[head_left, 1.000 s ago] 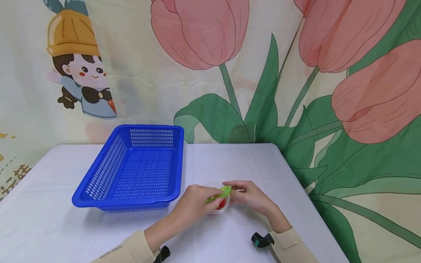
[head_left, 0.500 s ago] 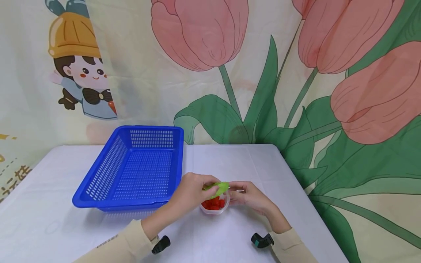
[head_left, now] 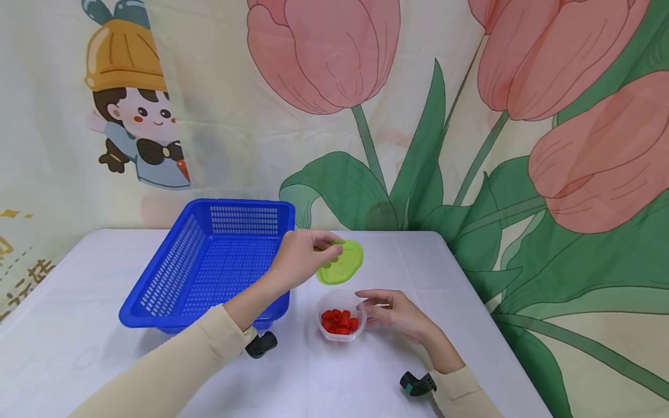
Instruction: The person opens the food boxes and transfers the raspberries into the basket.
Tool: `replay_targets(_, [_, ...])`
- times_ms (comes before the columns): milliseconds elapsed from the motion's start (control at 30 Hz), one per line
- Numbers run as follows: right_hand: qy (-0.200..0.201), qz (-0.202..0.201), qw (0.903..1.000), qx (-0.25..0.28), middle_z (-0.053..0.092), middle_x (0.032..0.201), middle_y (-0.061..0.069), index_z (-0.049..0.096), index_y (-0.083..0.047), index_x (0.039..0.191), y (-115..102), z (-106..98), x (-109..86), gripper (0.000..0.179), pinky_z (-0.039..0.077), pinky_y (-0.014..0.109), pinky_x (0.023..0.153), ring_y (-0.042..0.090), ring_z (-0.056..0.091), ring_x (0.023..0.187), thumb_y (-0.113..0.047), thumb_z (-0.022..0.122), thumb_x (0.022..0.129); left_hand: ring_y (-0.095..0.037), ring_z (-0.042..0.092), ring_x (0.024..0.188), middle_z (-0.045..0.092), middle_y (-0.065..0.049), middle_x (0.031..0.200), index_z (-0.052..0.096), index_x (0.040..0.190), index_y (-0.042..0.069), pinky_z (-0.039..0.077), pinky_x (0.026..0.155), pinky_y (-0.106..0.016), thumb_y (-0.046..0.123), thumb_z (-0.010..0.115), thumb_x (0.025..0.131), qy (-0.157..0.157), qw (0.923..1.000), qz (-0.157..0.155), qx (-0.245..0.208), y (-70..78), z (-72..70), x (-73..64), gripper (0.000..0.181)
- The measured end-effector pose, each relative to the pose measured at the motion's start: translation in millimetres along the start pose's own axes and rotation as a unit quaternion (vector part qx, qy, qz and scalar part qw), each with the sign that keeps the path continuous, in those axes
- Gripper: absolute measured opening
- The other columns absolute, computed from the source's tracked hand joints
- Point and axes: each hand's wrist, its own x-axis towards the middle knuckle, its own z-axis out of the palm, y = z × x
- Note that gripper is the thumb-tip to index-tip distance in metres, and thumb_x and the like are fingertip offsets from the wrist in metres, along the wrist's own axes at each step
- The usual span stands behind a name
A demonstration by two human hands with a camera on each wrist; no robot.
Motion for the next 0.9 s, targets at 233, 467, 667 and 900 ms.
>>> replay_targets(233, [-0.002,-0.005,1.0,-0.002,0.062,0.143,0.023,0.058,-0.002,0.15,1,0,-1.5,0.05,0.062,0.042,0.095,0.026,0.07,0.117,-0.016,0.069,0.103,-0.019,0.075,0.096,0.081,-0.003,0.101,0.079,0.12,0.014,0.061,0.078,-0.034,0.025,0.071,0.102,0.004,0.9977,-0.056,-0.038,2.4,-1.5,26.8,0.023])
replay_targets(467, [-0.005,-0.001,0.9999,0.011,0.066,0.134,0.019,0.056,0.0,0.151,0,1,-0.9,0.053,0.062,0.043,0.095,0.025,0.069,0.115,-0.014,0.07,0.101,-0.023,0.073,0.1,0.076,-0.01,0.113,0.072,0.128,0.008,0.062,0.092,-0.038,0.019,0.066,0.104,-0.006,0.9814,-0.135,-0.136,-10.8,10.6,48.3,0.027])
replay_targets(667, [-0.003,0.006,0.9999,0.015,0.065,0.134,0.018,0.057,-0.001,0.151,0,1,-0.8,0.054,0.062,0.044,0.094,0.025,0.068,0.115,-0.014,0.071,0.101,-0.024,0.069,0.105,0.069,-0.016,0.124,0.064,0.137,0.003,0.06,0.097,-0.038,0.015,0.06,0.108,0.002,0.9619,-0.182,-0.204,-26.4,25.4,64.2,0.032])
replay_targets(900, [-0.002,0.002,0.9999,0.015,0.066,0.134,0.019,0.059,-0.002,0.149,-1,2,-1.9,0.052,0.061,0.046,0.095,0.026,0.07,0.114,-0.016,0.072,0.101,-0.024,0.063,0.108,0.062,-0.016,0.131,0.058,0.143,0.002,0.057,0.1,-0.04,0.013,0.054,0.11,0.016,0.948,-0.235,-0.214,-40.2,35.8,74.7,0.035])
